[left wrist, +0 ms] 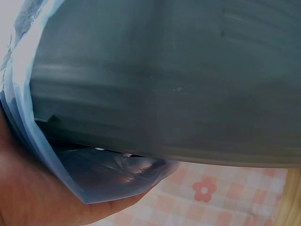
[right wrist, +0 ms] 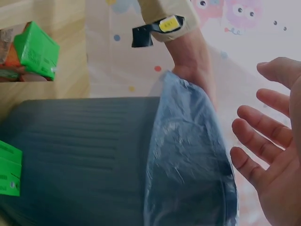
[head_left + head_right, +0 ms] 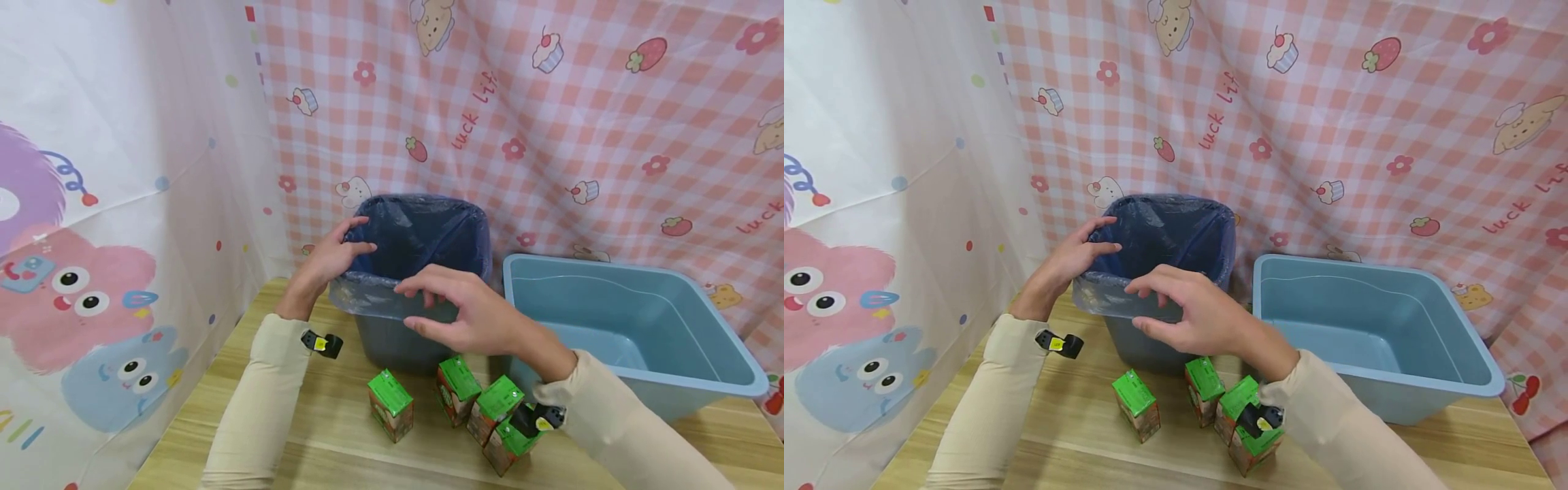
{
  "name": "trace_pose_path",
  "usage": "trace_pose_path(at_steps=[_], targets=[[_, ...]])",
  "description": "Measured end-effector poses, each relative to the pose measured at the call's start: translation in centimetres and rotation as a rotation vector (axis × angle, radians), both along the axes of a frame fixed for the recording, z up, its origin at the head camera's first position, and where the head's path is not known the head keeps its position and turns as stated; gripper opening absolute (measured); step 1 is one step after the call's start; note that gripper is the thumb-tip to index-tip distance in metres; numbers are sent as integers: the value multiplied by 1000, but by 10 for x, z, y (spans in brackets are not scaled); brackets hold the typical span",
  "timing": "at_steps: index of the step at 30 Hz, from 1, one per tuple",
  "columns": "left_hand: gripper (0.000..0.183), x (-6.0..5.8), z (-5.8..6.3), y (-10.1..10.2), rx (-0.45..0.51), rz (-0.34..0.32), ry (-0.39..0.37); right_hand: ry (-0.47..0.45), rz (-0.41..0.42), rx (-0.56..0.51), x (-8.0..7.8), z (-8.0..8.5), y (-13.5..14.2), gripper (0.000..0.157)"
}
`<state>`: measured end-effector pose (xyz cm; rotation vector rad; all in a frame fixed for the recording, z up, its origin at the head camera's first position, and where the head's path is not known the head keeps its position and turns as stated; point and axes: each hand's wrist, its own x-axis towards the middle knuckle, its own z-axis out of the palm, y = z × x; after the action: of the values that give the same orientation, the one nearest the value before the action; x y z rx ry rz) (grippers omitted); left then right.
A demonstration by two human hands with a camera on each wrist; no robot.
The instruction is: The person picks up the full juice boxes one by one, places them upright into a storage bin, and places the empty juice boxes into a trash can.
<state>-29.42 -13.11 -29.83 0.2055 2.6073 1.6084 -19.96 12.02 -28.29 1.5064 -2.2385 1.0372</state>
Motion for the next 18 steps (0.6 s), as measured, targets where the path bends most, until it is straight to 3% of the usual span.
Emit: trace_pose_path(at_steps=[7, 18], targets=[[59, 0, 1, 0, -1, 1, -7, -45, 81, 60, 8, -10, -6, 36], [60, 1, 1, 0, 4, -1, -9, -144, 106, 116, 11, -38, -11, 35]])
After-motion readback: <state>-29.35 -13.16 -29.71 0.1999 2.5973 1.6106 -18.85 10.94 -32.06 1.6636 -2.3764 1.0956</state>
